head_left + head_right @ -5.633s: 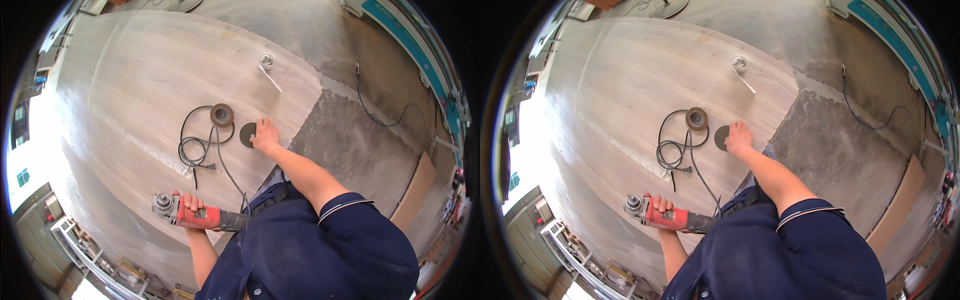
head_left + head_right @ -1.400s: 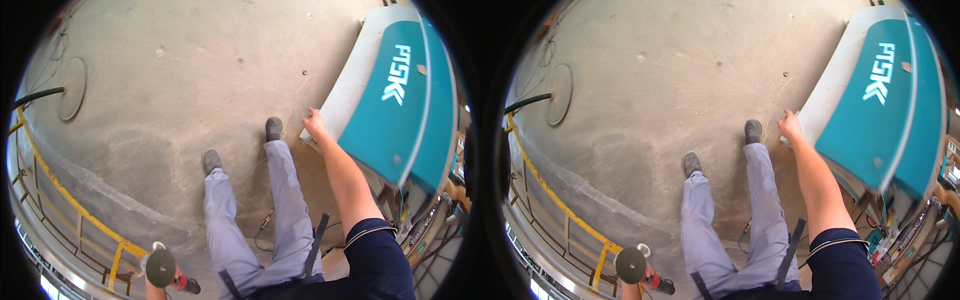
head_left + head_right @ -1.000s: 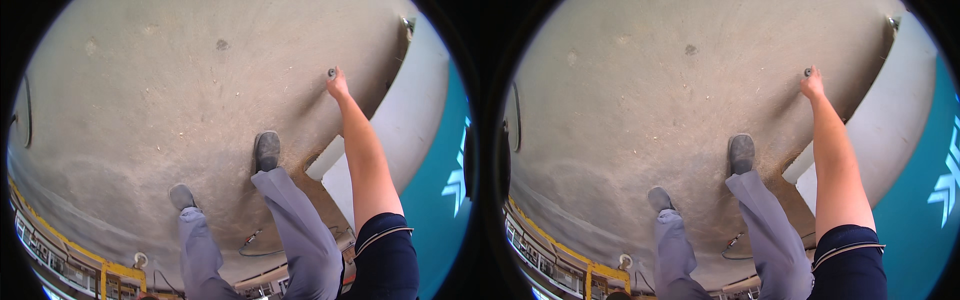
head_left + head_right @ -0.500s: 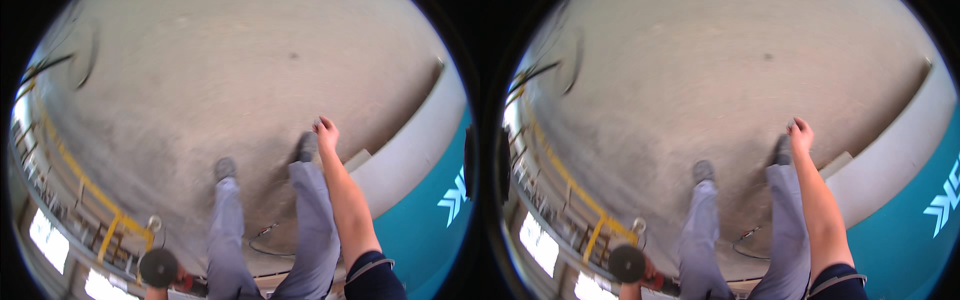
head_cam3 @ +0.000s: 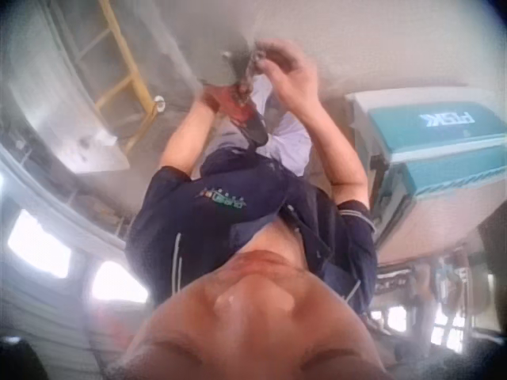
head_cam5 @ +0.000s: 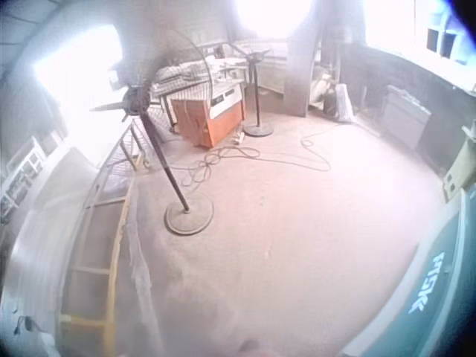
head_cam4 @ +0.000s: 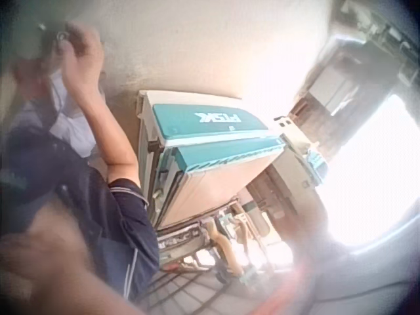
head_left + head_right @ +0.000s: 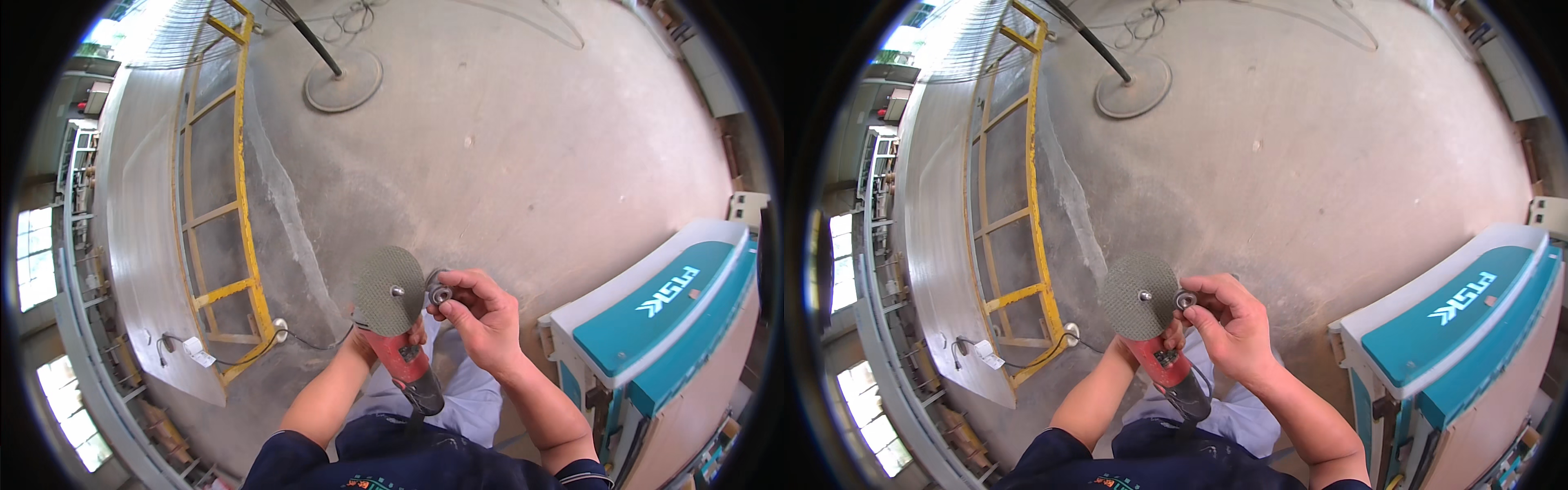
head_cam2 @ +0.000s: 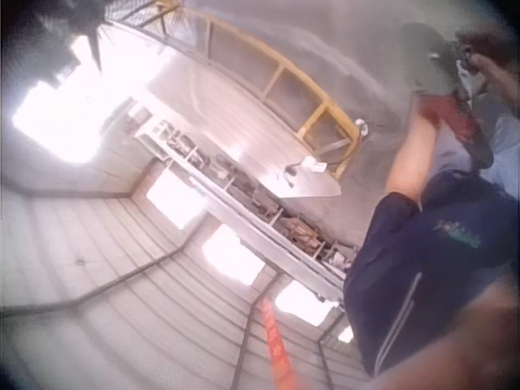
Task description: The person takes a new grinding disc from a toolbox, removes the old disc from an angle grinder using pliers, and installs the new disc.
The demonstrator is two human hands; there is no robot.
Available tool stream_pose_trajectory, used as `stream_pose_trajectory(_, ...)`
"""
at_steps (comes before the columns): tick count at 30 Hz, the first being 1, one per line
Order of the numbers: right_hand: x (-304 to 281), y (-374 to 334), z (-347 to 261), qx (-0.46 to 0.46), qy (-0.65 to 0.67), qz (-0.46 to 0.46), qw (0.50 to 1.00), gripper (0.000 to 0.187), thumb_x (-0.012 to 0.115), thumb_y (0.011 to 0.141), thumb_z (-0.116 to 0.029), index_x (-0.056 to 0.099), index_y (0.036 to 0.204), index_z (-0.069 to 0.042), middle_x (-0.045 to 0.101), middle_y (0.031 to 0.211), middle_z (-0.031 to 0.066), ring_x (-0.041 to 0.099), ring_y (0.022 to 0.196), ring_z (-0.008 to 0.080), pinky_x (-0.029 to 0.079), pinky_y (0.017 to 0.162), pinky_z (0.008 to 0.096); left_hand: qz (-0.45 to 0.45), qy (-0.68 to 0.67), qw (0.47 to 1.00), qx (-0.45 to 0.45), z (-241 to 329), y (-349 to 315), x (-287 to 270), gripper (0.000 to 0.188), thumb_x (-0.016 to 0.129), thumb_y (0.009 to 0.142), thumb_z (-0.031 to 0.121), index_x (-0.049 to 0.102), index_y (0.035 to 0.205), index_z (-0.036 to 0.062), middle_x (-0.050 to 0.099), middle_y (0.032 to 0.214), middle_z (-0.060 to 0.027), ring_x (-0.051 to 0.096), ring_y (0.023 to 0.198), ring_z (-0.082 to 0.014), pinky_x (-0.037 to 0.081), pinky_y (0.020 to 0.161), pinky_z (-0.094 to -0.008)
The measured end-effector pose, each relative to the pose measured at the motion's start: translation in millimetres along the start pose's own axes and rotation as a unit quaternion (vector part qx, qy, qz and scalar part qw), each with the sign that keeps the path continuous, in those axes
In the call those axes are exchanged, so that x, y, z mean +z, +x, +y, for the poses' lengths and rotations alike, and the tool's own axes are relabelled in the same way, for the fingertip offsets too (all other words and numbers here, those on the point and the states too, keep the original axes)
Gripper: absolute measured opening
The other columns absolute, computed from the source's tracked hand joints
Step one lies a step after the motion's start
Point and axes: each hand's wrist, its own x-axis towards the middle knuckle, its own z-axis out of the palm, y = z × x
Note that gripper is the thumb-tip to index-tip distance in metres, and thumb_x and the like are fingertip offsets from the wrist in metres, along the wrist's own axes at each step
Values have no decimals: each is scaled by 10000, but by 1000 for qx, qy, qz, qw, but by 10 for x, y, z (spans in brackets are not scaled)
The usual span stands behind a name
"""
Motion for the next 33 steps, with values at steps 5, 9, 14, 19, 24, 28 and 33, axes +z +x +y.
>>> stream_pose_trajectory(5,657,-439,-665,-26,-123,-10,992,301,599,806,73,583,1101,13,606,828,48,622,779,124,516,697,244,-139,-42,989,16,-117,-224,623,696,501,763,630,510,1101,21,610,732,-171,618,597,-324,526,630,-449)
stream_pose_trajectory(9,1092,-861,-897,-193,-315,0,929,306,685,728,18,639,1027,-29,599,792,76,596,708,155,485,630,283,-171,-14,985,-8,-144,-487,865,726,500,737,652,507,1128,41,619,762,-175,626,598,-335,534,616,-456)
stream_pose_trajectory(14,1517,-1582,-891,-345,-427,63,833,338,719,662,-20,649,992,-39,599,788,92,575,736,240,477,642,319,-195,-39,980,-31,-307,-1281,1277,816,495,674,711,499,1184,73,628,809,-189,634,660,-347,522,658,-474)
stream_pose_trajectory(19,1946,-2152,-986,-381,-531,76,753,329,711,638,-34,649,961,-38,605,795,86,560,735,263,476,645,338,-253,-52,963,-76,-396,-1839,1300,863,506,642,732,477,1236,107,632,873,-196,624,713,-345,487,732,-480)
stream_pose_trajectory(24,2478,-2338,-1010,-387,-525,48,757,352,720,620,-5,654,966,-21,621,792,93,571,714,258,476,652,338,-321,-24,944,-71,-257,-2276,1263,780,533,664,678,489,1208,120,623,853,-179,611,712,-323,473,725,-454)
stream_pose_trajectory(28,3031,-2229,-928,-419,-550,12,723,315,739,616,-97,653,917,-57,603,769,60,561,729,239,464,648,341,-209,31,977,-13,90,-2878,1558,309,499,873,403,600,954,122,591,629,-77,589,567,-220,483,543,-349)
stream_pose_trajectory(33,4036,-1891,-770,-438,-589,-51,677,269,771,592,-189,652,812,-89,585,716,33,557,685,220,437,626,328,-192,-5,981,-1,879,-3632,1411,398,519,836,477,637,799,99,606,631,-83,597,580,-237,477,630,-397)
